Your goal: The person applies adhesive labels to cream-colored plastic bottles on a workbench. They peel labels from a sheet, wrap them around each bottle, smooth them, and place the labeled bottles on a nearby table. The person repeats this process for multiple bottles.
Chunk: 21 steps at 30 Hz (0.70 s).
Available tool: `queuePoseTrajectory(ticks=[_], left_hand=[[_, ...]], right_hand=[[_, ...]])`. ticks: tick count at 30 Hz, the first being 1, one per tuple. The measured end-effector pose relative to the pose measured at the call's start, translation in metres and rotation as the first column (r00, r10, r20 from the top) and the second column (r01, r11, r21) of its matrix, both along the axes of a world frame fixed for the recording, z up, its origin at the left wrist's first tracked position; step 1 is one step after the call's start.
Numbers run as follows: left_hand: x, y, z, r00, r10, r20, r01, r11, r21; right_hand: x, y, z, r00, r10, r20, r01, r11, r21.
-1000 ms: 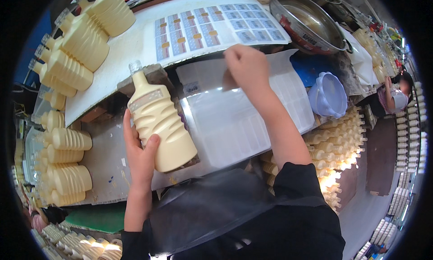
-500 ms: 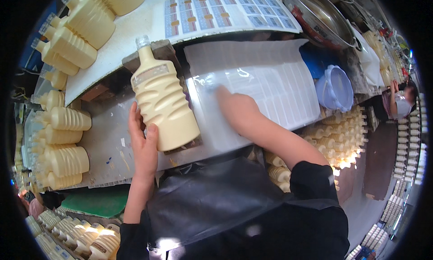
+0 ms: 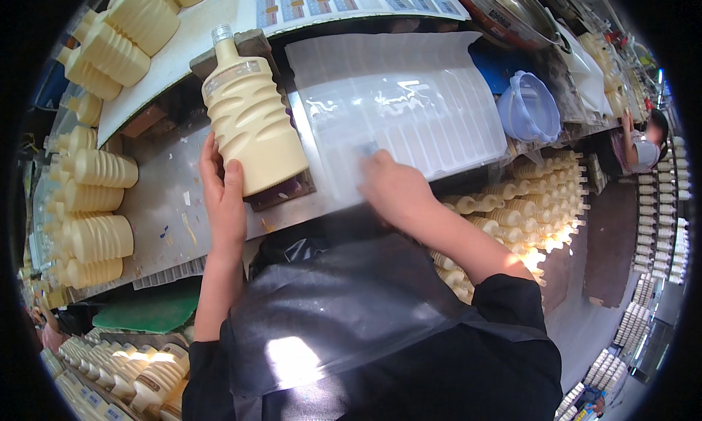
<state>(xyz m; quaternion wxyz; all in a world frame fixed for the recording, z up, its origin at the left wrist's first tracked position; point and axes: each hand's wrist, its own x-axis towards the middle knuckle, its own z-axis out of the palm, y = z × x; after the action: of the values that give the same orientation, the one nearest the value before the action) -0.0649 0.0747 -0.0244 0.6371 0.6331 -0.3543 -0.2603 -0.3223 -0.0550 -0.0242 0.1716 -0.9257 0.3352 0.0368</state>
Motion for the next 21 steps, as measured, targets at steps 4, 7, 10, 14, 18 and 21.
queuePoseTrajectory(ticks=[4,7,10,14,18,21], left_hand=[[-0.002,0.006,-0.004,1.0,0.006,-0.015,-0.006,1.0,-0.003],[-0.005,0.011,-0.006,1.0,0.012,0.019,-0.011,1.0,-0.014],[-0.006,0.014,-0.007,1.0,0.021,-0.016,-0.021,1.0,-0.006],[-0.005,0.018,-0.009,0.999,0.044,-0.003,-0.044,0.999,-0.007],[-0.005,0.023,-0.009,0.999,0.043,0.018,-0.043,0.999,-0.018],[-0.004,0.026,-0.009,0.999,0.041,0.021,-0.041,0.999,-0.006]], right_hand=[[-0.017,-0.003,-0.001,0.992,0.059,0.111,-0.054,0.998,-0.044],[-0.032,0.013,-0.006,0.999,0.036,0.008,-0.035,0.999,-0.02],[-0.043,0.023,-0.013,0.988,0.105,0.113,-0.092,0.989,-0.116],[-0.052,0.018,-0.023,0.964,0.125,0.236,-0.05,0.952,-0.301],[-0.054,0.015,-0.032,0.966,0.192,0.174,-0.105,0.904,-0.414],[-0.057,0.019,-0.033,0.984,0.115,0.134,-0.037,0.876,-0.481]])
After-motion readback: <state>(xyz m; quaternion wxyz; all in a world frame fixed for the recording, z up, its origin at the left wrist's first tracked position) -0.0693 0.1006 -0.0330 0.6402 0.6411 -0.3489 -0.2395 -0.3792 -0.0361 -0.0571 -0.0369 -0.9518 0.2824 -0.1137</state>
